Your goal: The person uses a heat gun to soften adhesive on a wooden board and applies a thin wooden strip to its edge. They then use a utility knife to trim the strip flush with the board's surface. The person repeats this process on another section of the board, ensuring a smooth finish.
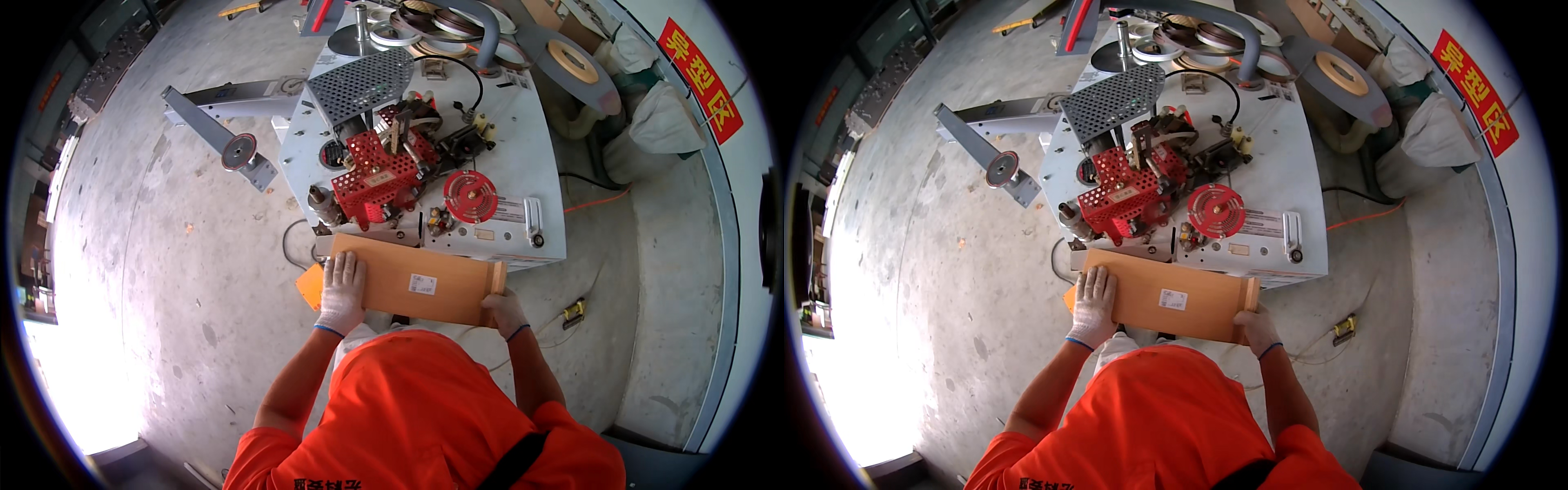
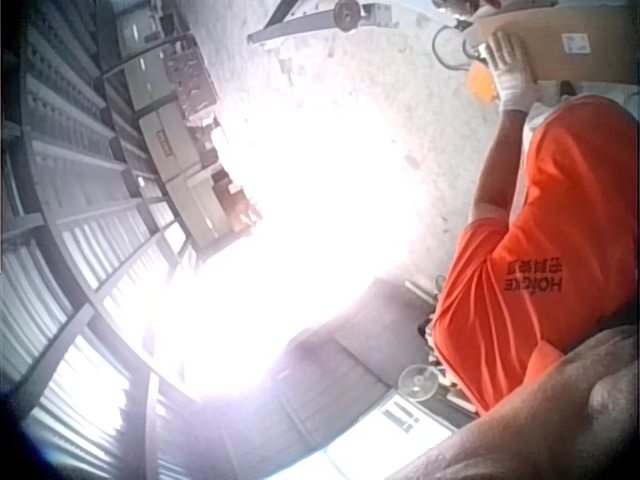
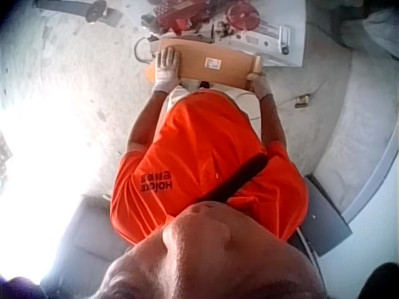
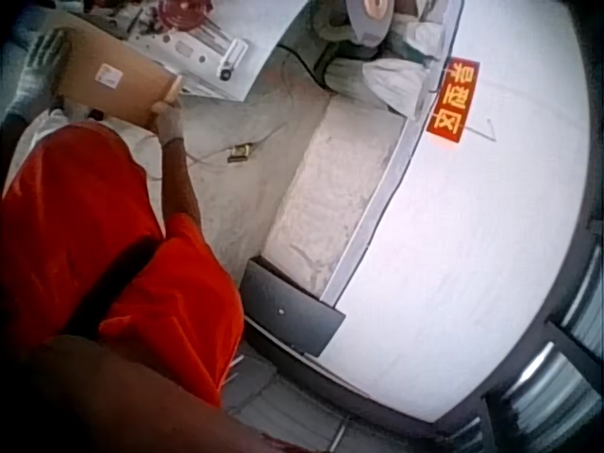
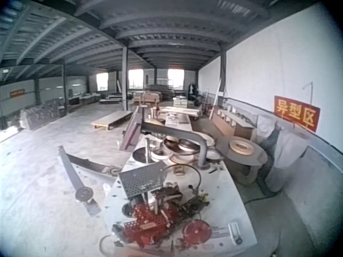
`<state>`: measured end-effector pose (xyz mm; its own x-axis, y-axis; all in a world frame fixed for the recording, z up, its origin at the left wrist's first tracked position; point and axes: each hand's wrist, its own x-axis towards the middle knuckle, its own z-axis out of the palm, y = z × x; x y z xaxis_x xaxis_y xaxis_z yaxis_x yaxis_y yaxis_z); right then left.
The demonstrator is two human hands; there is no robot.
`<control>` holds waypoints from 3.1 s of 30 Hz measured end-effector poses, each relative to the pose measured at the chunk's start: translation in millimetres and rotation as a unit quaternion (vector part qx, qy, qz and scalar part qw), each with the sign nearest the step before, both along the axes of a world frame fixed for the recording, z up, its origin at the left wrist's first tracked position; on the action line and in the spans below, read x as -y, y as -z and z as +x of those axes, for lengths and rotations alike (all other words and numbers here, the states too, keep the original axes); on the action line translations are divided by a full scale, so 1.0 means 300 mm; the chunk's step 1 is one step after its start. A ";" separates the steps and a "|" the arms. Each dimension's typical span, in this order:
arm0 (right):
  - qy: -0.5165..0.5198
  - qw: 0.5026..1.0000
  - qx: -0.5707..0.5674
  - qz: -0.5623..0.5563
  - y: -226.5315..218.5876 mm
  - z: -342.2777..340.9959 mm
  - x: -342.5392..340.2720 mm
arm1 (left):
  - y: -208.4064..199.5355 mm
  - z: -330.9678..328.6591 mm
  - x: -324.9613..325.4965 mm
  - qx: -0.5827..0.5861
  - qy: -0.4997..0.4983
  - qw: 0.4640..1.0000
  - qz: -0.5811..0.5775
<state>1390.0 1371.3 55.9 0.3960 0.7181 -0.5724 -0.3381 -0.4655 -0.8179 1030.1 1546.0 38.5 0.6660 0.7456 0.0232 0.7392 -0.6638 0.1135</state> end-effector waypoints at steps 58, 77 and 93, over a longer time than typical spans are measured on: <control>0.075 0.996 -0.046 -0.018 0.069 0.042 0.052 | 0.065 -0.025 -0.437 0.174 -0.248 0.951 -0.063; 0.069 0.996 -0.041 -0.029 0.045 0.002 0.016 | 0.059 -0.118 -0.472 0.244 -0.226 0.942 -0.052; 0.047 0.998 -0.014 -0.031 0.140 0.032 0.004 | 0.039 -0.186 -0.485 0.234 -0.226 0.944 -0.063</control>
<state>1399.6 1370.3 13.9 0.4430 0.6415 -0.6263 -0.4052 -0.4799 -0.7782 974.4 1691.4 26.9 0.2189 0.9674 0.1273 0.7926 -0.2524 0.5550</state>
